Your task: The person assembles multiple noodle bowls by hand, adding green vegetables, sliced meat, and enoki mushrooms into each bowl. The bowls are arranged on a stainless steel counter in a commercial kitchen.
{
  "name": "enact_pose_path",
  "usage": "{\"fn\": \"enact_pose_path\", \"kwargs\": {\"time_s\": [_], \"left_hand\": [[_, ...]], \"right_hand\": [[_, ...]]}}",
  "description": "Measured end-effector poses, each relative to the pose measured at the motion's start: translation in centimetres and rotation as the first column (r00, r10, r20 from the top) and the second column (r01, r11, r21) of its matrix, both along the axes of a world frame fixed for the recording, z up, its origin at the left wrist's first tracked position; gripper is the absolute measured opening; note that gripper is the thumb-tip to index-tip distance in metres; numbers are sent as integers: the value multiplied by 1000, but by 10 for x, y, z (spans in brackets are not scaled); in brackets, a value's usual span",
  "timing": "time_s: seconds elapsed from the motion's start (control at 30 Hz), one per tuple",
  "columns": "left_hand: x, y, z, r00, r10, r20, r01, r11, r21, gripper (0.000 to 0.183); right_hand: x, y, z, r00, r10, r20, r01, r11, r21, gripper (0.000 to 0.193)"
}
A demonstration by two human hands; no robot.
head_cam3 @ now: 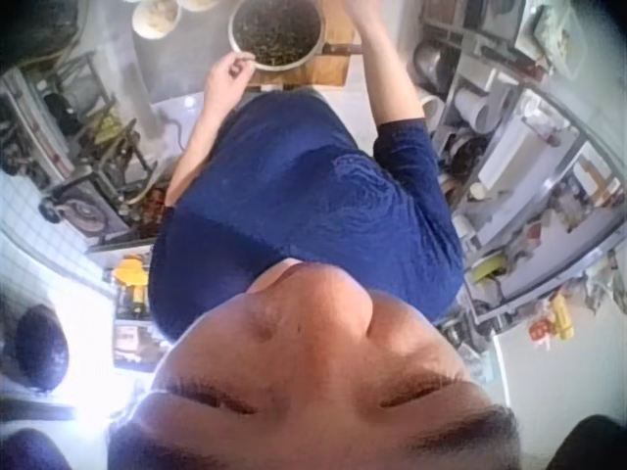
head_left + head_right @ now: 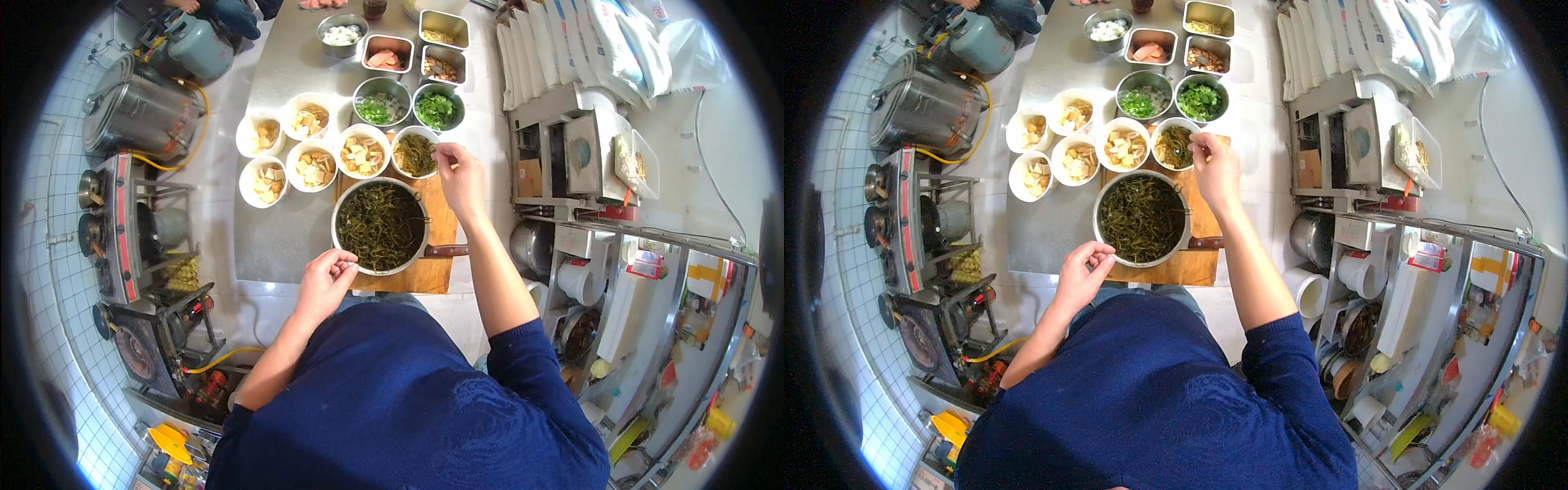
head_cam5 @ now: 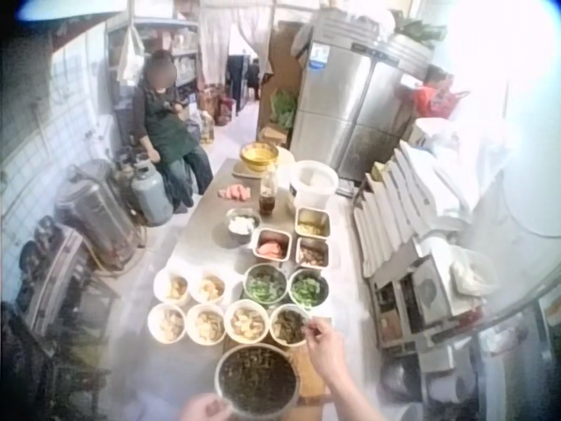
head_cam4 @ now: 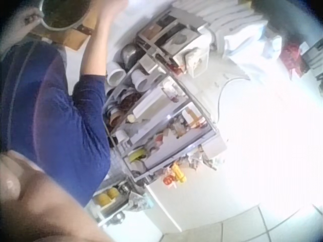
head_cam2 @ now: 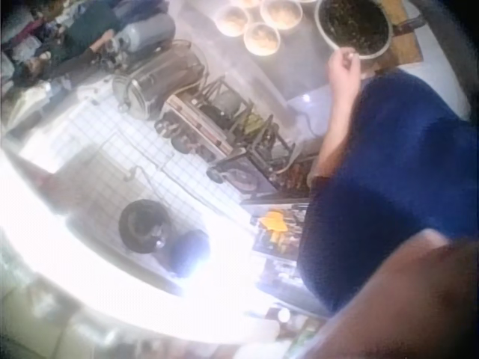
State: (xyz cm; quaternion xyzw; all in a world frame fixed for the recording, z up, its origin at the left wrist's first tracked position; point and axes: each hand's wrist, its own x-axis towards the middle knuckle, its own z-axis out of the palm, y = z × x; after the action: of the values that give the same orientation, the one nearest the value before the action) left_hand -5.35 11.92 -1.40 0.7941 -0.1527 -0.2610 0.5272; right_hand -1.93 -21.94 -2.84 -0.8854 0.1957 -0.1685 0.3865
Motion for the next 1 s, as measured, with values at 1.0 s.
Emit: {"fn": "enact_pose_path", "kwargs": {"time_s": [1.0], "left_hand": [[-18,44,-13,999,6,-39,-8,998,-58,18]], "right_hand": [[-61,84,6,668,106,-736,-563,719,-407,18]]}}
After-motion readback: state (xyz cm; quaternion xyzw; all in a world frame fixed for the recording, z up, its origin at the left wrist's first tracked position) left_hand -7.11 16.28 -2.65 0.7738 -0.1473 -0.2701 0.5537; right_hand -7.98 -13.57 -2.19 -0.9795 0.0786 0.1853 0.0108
